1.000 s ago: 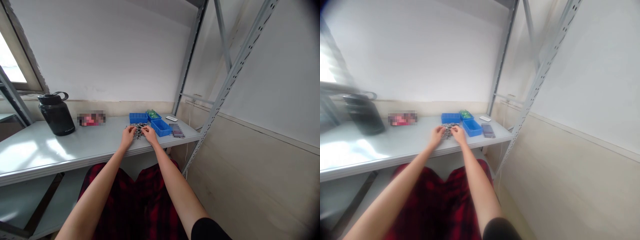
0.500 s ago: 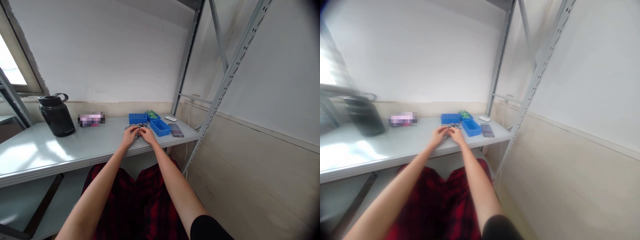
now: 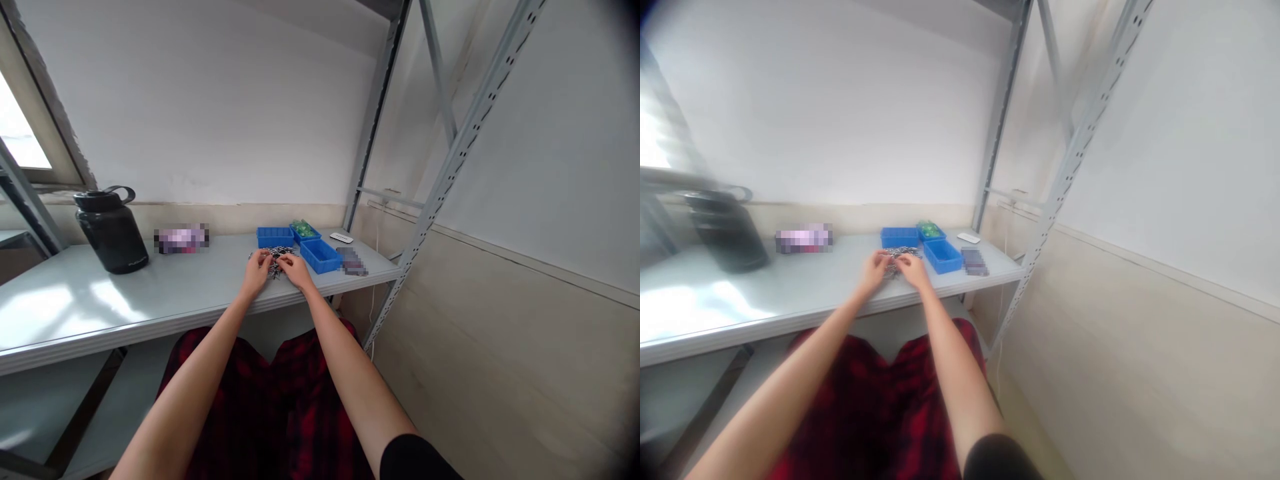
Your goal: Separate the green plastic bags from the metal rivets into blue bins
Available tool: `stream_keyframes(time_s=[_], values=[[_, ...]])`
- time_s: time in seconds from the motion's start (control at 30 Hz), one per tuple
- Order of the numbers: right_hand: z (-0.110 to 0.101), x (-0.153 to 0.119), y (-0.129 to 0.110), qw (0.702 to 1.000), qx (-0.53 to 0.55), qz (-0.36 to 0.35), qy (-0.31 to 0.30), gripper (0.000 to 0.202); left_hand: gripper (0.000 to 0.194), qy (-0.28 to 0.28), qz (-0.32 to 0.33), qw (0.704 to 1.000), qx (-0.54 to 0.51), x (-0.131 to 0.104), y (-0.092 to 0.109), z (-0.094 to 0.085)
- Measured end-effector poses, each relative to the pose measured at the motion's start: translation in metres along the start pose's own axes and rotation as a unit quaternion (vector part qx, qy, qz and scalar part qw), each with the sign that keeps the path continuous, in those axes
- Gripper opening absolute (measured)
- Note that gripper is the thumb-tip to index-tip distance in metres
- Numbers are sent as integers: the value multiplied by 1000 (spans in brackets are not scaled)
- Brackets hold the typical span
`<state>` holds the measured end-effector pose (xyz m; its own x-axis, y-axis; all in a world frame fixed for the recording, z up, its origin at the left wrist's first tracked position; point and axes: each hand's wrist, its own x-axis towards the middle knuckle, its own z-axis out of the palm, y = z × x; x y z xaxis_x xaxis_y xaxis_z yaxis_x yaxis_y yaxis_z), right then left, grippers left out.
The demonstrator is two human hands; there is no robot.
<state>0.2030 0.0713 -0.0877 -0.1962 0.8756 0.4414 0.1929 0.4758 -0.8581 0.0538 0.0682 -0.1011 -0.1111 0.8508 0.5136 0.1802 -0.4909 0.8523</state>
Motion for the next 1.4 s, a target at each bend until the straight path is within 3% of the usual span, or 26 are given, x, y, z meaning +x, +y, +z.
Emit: stream_keyframes(time_s=[0.13,0.33,0.63,1.0,1.2,1.4], values=[[0,-1,-2,1000,20,12,4,20,22,-3,30,996,80,-1,3,-2],[-1,-1,-2,1000,2,9,8,19,21,-47,48,991,115,0,4,-3],[-2,0,-1,1000,-11,1,9,17,22,-25,13,998,49,-1,10,-3],[-2,-3,-8,999,2,29,37,17,27,-2,-39,999,35,0,3,-4],[-3,-4,-10,999,7,29,43,18,33,5,-25,999,43,-3,14,-5],[-3,-5,-12,998,5,33,46,18,39,6,-52,998,18,-2,14,-6]])
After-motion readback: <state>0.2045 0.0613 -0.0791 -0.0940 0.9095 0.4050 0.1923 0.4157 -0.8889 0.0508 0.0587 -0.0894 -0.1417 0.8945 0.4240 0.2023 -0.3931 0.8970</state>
